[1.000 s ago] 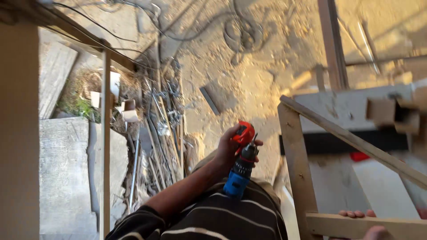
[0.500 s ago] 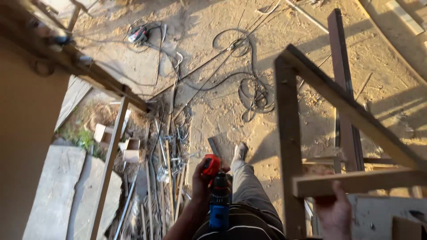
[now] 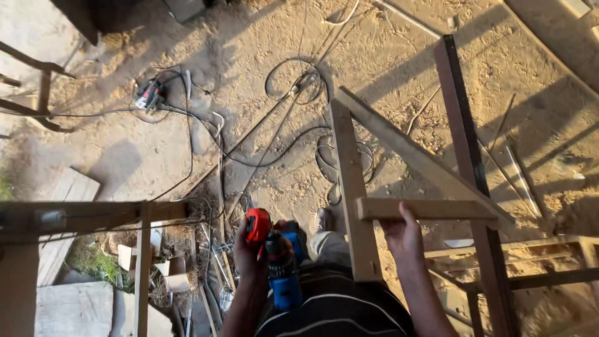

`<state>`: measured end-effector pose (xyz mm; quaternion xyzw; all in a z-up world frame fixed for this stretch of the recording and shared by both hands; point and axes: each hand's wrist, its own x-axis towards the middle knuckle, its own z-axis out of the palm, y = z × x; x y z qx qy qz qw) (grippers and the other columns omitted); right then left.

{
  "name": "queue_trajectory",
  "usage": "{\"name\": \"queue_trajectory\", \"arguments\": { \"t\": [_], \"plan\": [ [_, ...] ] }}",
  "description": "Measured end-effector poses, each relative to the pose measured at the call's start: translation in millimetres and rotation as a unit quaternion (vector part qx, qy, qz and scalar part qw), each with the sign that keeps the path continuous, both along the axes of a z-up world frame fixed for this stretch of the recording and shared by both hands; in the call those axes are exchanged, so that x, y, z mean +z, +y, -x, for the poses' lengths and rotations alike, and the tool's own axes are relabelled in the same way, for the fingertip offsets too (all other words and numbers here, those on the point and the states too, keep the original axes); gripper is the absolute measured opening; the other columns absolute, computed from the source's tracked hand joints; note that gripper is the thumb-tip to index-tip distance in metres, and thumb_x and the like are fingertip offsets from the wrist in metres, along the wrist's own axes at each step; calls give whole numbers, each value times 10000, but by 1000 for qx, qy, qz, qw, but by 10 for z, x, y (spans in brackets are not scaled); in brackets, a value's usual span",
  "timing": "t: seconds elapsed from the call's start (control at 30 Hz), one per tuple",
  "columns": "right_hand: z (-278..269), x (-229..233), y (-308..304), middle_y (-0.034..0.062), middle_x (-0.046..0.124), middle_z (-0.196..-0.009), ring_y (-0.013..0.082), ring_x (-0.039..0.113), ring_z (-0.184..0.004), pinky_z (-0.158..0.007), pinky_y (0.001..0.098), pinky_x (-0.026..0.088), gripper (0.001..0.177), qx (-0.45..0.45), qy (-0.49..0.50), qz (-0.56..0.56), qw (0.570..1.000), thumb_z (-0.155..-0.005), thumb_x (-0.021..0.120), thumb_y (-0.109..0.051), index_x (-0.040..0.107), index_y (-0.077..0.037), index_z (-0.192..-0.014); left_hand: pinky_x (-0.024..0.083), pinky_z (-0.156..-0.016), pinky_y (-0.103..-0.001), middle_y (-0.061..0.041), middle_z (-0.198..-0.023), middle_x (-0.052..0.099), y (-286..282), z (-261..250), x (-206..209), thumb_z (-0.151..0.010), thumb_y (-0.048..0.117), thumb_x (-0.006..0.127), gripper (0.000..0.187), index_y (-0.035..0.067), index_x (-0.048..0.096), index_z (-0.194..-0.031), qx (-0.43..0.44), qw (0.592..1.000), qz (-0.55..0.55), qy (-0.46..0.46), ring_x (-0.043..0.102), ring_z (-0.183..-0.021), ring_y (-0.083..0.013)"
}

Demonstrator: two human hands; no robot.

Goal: The person measures the interior dimensions of a wooden cabinet frame using a tape measure and marks the measurements with a red pen. They then walk through a cluttered workshop, mark a white board, and handle a drill and a small wooden box.

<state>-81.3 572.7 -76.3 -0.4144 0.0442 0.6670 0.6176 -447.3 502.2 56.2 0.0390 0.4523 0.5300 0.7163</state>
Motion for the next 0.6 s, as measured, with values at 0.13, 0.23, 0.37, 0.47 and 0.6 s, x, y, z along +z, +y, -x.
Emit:
{"name": "queue_trajectory", "arguments": {
  "t": [0.13,0.23,0.37,0.47,0.6],
  "plan": [
    [58,353,826,155,718,-1212,274,662,-1160,-1001,450,561,324,-30,15,-17,999,-975,635,-239,649,-22,-1215,576,-517,-434,-212,-718,721,1129,-71,130,-896,707,401,814,-24,653,-1152,-18,999,32,-1,692,-569,-344],
    [38,549,1298,194,693,-1224,296,650,-1209,-1002,451,524,375,-38,-27,-22,999,-966,658,-216,618,24,-1252,585,-541,-442,-217,-724,715,1709,-133,120,-900,701,429,861,-87,657,-1161,-45,997,41,-53,696,-585,-340],
    [-19,562,2336,193,676,-1254,293,650,-1175,-1009,420,535,437,-90,-20,-37,995,-958,721,-234,610,28,-1290,586,-550,-432,-220,-757,720,2959,-220,77,-890,708,441,850,-55,659,-1195,-90,992,35,-78,699,-601,-330],
    [-24,556,2968,169,663,-1219,281,657,-1153,-1024,443,526,466,-119,-30,-34,992,-928,773,-234,598,29,-1271,599,-587,-447,-192,-888,724,3703,-313,172,-903,671,478,757,1,633,-1219,-60,991,57,-101,712,-653,-324],
    [-191,589,4031,154,702,-1197,264,672,-1162,-1041,446,510,519,-144,-60,-14,988,-873,816,-274,616,26,-1246,595,-572,-458,-166,-1037,726,4908,-475,431,-897,676,556,667,94,619,-1215,-76,985,-12,-154,706,-652,-335]
  ]
}}
